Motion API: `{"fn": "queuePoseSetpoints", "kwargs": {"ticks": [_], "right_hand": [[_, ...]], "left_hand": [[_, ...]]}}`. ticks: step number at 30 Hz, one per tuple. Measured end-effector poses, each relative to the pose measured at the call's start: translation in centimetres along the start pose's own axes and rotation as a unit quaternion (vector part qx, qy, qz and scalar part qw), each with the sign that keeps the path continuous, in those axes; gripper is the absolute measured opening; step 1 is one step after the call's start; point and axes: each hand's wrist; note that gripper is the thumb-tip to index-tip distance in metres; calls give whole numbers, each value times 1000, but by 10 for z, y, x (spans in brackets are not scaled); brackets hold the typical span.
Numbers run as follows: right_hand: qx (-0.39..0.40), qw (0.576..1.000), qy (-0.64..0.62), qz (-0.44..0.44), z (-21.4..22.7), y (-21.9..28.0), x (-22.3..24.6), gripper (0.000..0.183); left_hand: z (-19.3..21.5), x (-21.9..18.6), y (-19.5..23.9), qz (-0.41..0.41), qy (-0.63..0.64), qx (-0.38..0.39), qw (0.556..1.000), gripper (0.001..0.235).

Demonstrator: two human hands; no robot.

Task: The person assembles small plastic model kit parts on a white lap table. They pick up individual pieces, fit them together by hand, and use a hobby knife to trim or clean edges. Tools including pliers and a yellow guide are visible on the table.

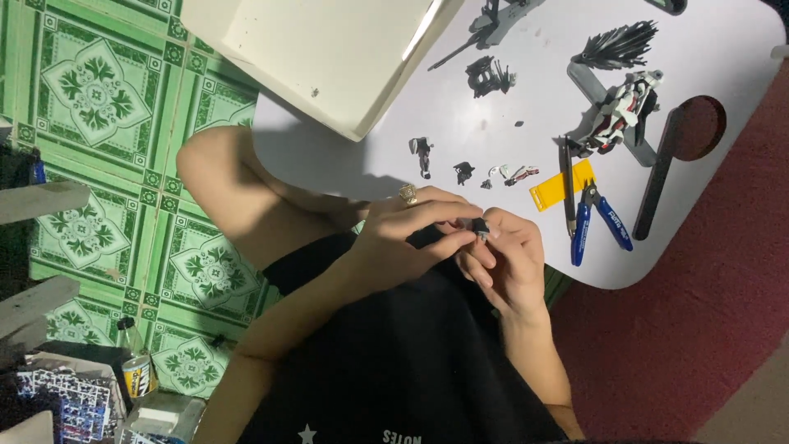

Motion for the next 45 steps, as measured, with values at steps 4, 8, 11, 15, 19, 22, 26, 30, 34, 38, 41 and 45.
{"fn": "queuePoseSetpoints", "kwargs": {"ticks": [4,8,11,15,19,22,26,30,34,38,41,45], "right_hand": [[6,1000,-2,3,2,3,-4,24],[16,1000,16,13,-3,3,-2,24],[13,999,25,20,-8,8,-4,23],[-3,997,58,56,-11,11,-10,22],[-47,975,182,119,-18,15,-9,23],[-56,958,233,160,-21,18,-7,25],[-76,892,370,247,-28,19,-1,26],[-101,855,410,303,-30,14,-3,25],[-111,852,417,298,-29,8,2,15],[-137,852,433,261,-27,3,7,14],[-165,818,457,308,-19,-4,1,14],[-186,827,418,328,-8,-8,-4,17]], "left_hand": [[0,-2,3,-5,25,-3,1000,19],[2,-8,3,-29,-3,-7,1000,17],[3,-10,8,-37,-16,2,999,17],[6,-20,9,-15,-1,2,1000,15],[11,-26,9,-28,9,-10,1000,16],[15,-31,9,-39,16,-9,999,17],[15,-29,12,-24,25,-7,999,18],[9,-17,16,12,18,-14,1000,25],[3,-8,16,6,-53,-16,998,22],[-6,-7,10,-51,-203,-8,978,21],[-21,7,16,-58,-271,-29,960,19],[-33,13,17,-16,-272,-73,959,21]]}}
Point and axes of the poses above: each hand's wrist, its own y-axis away from the middle knuckle, its own z-axis out of the back of the hand, x = y × z, and after that the axes turned 9 degrees about -z, right-handed
